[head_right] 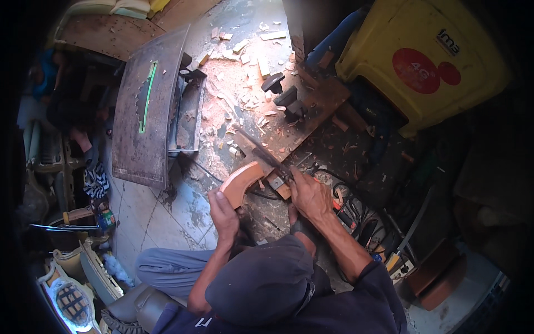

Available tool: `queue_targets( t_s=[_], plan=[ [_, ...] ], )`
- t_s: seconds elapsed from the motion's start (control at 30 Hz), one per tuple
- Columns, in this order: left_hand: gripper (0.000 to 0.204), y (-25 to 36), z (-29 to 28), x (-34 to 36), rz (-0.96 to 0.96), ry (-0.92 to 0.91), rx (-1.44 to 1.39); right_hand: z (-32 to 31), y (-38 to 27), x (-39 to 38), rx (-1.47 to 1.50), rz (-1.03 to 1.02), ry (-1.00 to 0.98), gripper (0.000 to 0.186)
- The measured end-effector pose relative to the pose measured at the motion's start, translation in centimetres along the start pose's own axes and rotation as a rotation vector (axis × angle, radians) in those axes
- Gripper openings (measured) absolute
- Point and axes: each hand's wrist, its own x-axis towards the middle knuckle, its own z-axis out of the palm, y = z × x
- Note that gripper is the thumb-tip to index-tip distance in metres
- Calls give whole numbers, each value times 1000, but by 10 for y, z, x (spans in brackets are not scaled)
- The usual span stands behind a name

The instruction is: The person shaves a small curved piece of wood using a large knife, holding the wood with one hand and striking it repeatedly with the blade.

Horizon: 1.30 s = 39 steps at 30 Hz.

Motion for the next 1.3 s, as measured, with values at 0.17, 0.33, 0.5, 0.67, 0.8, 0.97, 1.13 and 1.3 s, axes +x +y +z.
queue_targets(
  t_s=[0.17,0.33,0.5,0.67,0.8,0.97,1.13,1.3],
  plan=[
    [42,-12,-14,7,-258,-166,-526,-23,0,21,55,159,-6,41],
    [38,3,-17,7,-426,-289,-885,-25,4,18,38,136,47,40],
    [47,14,-16,4,-447,-409,-1068,-18,29,3,-69,206,245,45],
    [61,14,-11,4,-398,-428,-1018,-31,53,-6,-307,211,350,56],
    [63,14,1,0,-287,-416,-867,-55,-1,11,262,185,296,65],
    [70,-14,45,-21,25,-395,-581,-30,-104,46,631,221,-88,112],
    [60,-20,38,-17,83,-382,-268,4,-120,56,342,-62,4,57],
    [58,-27,3,5,-126,-555,-69,9,-107,48,272,-186,35,55]
  ],
)
